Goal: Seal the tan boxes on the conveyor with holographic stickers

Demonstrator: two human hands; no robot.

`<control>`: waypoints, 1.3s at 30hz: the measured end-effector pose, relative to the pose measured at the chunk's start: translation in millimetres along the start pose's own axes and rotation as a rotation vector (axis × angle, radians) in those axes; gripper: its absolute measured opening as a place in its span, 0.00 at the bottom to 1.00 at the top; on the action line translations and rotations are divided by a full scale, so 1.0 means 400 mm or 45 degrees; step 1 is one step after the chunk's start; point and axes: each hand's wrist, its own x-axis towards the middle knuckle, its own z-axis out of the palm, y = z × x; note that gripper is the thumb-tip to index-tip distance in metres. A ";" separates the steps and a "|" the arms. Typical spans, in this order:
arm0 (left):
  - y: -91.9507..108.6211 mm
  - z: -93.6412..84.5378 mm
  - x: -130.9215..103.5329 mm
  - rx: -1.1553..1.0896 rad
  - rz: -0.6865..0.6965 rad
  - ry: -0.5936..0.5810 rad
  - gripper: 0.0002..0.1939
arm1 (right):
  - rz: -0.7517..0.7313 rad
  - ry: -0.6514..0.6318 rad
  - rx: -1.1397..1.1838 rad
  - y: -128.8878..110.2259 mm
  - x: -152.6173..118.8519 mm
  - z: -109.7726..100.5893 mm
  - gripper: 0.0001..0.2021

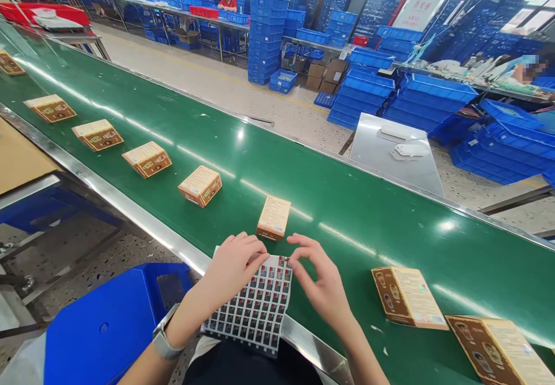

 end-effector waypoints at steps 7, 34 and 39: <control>-0.060 0.066 0.033 -0.003 0.295 -0.056 0.11 | 0.515 0.420 0.697 0.150 0.139 0.062 0.19; 0.056 0.121 0.055 0.088 0.467 -0.095 0.08 | 0.485 0.641 -0.118 0.123 0.095 -0.065 0.17; 0.055 0.064 0.026 -0.034 0.340 -0.003 0.08 | 0.206 -0.091 -0.054 0.006 -0.026 -0.082 0.09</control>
